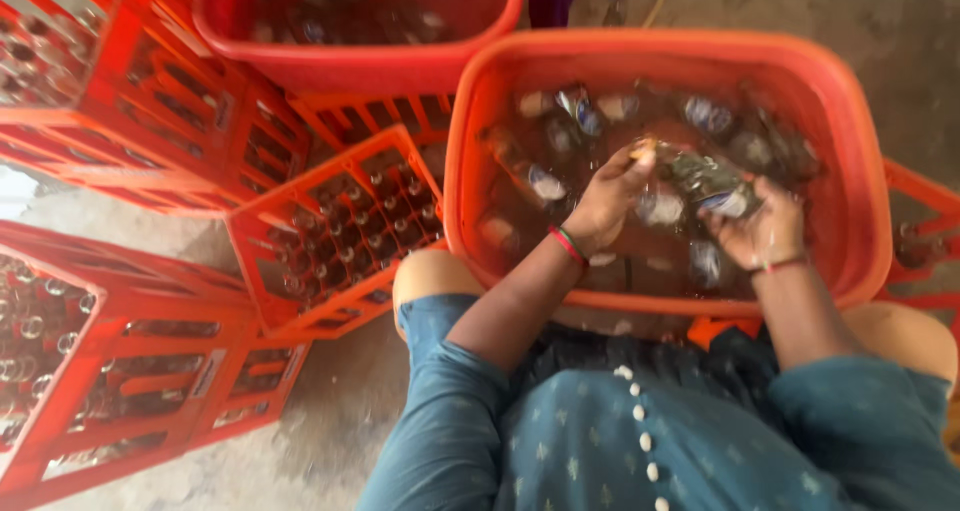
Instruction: The person repeatedly picks up glass bottles from a red tub filled with water, rinses them by hand, and places them into adjacent red crates. The process continues with multiple bottles handled one at a time.
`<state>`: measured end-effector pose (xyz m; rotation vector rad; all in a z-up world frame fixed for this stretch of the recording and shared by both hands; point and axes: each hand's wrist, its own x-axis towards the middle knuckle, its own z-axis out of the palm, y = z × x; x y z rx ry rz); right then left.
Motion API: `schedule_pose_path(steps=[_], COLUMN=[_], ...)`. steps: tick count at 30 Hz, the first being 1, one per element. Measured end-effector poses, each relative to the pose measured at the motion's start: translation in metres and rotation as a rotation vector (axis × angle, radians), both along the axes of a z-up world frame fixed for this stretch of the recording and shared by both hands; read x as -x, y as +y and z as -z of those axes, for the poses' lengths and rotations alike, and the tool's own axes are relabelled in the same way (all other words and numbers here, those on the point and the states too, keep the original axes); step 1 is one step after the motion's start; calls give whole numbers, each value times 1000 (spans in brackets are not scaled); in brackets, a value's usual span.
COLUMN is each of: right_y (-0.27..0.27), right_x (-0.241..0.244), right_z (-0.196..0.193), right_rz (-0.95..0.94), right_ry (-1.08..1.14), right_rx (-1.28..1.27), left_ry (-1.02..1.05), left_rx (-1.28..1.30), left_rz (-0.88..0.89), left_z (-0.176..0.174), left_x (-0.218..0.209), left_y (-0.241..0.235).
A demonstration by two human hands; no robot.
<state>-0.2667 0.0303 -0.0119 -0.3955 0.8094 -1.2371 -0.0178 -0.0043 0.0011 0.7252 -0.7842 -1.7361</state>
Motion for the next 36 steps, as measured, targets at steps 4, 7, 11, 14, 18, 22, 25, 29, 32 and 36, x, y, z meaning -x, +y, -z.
schedule_pose_path(steps=[4, 7, 11, 14, 18, 22, 25, 29, 32, 36], right_y=[11, -4, 1, 3, 6, 9, 11, 13, 14, 16], right_x=[13, 16, 23, 18, 9, 11, 17, 25, 32, 38], right_z=[19, 10, -22, -52, -74, -77, -74, -69, -63, -60], right_rz=[-73, -47, 2, -56, 34, 109, 151, 177, 170, 172], right_ry=[241, 383, 606, 759, 782, 842, 893, 997, 984, 1073], right_rx=[-26, 13, 177, 230, 291, 343, 371, 389, 429, 580], left_ry=[-85, 84, 206, 255, 325, 373, 393, 419, 400, 380], left_rx=[-251, -275, -412, -494, -503, -529, -555, -542, -601, -616], left_rz=[-31, 15, -63, -61, -29, 19, 53, 96, 97, 128], left_z=[34, 44, 57, 60, 57, 57, 57, 52, 45, 38], left_x=[0, -3, 9, 15, 17, 24, 28, 29, 30, 29], left_y=[-3, -6, 8, 11, 16, 26, 32, 37, 39, 41])
